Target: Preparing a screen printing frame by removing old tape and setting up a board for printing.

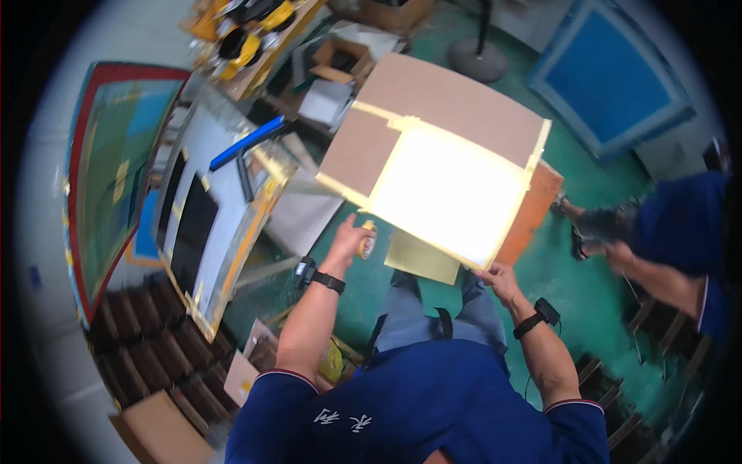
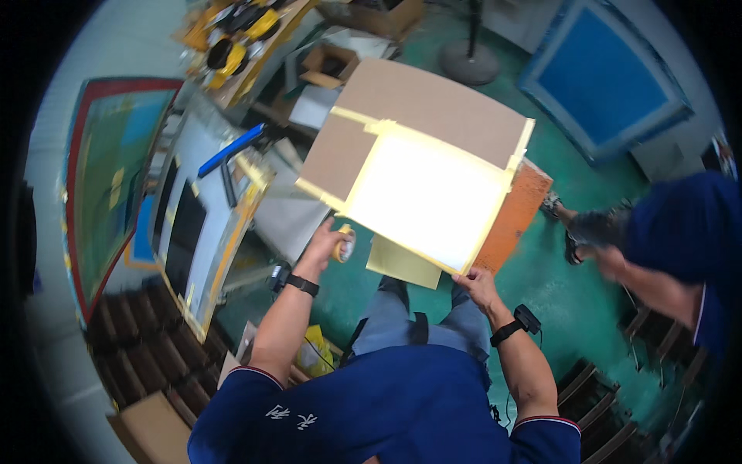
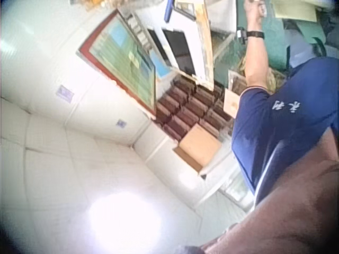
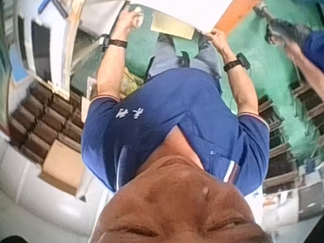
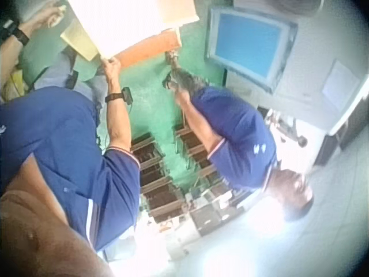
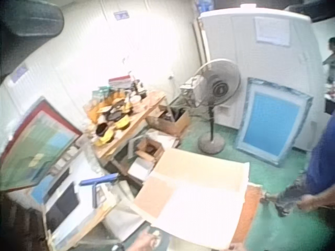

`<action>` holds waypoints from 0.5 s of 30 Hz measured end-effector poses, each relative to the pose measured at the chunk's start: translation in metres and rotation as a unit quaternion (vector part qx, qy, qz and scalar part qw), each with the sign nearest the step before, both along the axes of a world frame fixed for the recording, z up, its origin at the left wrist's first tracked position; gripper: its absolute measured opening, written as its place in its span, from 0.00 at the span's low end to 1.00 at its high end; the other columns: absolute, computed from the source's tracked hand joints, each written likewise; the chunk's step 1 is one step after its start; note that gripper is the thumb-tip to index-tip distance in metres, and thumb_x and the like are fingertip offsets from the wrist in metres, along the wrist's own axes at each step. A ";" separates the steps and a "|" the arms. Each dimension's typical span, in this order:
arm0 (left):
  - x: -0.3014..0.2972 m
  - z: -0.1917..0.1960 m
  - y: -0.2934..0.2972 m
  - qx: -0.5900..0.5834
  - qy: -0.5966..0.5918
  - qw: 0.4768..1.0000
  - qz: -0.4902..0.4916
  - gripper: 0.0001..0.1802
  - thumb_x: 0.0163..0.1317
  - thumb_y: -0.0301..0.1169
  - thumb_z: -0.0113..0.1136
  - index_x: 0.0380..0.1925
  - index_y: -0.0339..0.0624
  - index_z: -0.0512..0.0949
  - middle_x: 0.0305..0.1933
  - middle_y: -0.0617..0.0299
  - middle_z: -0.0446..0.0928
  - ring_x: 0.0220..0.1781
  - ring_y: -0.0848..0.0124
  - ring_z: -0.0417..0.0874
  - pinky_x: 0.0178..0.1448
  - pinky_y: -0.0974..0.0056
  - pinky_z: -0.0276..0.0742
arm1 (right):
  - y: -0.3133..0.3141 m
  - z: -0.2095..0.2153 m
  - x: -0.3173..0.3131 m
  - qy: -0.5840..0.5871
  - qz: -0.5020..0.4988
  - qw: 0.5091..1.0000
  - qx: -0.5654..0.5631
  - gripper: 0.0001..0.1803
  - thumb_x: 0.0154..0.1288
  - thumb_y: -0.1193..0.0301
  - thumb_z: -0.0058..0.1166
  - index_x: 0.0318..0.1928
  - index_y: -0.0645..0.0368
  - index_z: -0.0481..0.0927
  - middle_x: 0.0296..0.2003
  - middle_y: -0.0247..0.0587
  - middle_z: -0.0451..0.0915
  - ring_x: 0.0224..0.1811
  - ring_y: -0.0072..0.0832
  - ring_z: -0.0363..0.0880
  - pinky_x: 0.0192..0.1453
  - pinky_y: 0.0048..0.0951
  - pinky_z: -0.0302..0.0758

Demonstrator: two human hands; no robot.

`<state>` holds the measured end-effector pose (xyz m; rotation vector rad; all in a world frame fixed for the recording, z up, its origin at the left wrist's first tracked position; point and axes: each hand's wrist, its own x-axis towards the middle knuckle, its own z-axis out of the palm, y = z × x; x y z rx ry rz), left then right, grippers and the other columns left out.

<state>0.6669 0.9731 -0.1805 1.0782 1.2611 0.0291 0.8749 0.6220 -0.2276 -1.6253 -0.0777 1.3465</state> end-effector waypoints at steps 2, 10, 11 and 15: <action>0.010 -0.002 0.032 -0.029 -0.053 0.996 -0.063 0.48 0.54 0.17 0.60 0.74 0.28 0.47 0.27 0.60 0.76 0.20 0.74 0.75 0.23 0.67 0.72 | -0.001 0.001 -0.011 -0.013 -0.019 0.999 -0.022 0.09 0.62 0.71 0.67 0.40 0.63 0.86 0.26 0.23 0.76 0.25 0.13 0.65 0.29 0.20 0.61; 0.013 0.007 0.050 -0.028 0.068 0.966 -0.249 0.41 0.56 0.19 0.61 0.71 0.31 0.57 0.32 0.54 0.81 0.24 0.71 0.80 0.28 0.66 0.76 | 0.008 0.038 -0.050 -0.004 -0.181 0.977 -0.112 0.14 0.59 0.69 0.69 0.43 0.64 0.85 0.31 0.30 0.78 0.33 0.19 0.71 0.35 0.24 0.69; 0.008 0.013 0.047 -0.029 0.071 0.962 -0.261 0.41 0.56 0.19 0.61 0.71 0.31 0.57 0.32 0.54 0.81 0.24 0.71 0.80 0.28 0.66 0.76 | 0.007 0.041 -0.056 0.000 -0.193 0.975 -0.113 0.14 0.59 0.69 0.69 0.43 0.64 0.85 0.31 0.30 0.78 0.33 0.19 0.71 0.35 0.24 0.69; 0.014 0.076 0.006 -0.094 -0.162 0.862 -0.472 0.44 0.63 0.23 0.59 0.76 0.35 0.48 0.44 0.50 0.84 0.42 0.70 0.85 0.51 0.67 0.79 | 0.041 0.087 -0.082 -0.323 -0.157 0.930 -0.083 0.26 0.56 0.68 0.72 0.53 0.64 0.80 0.43 0.42 0.77 0.42 0.29 0.77 0.45 0.29 0.77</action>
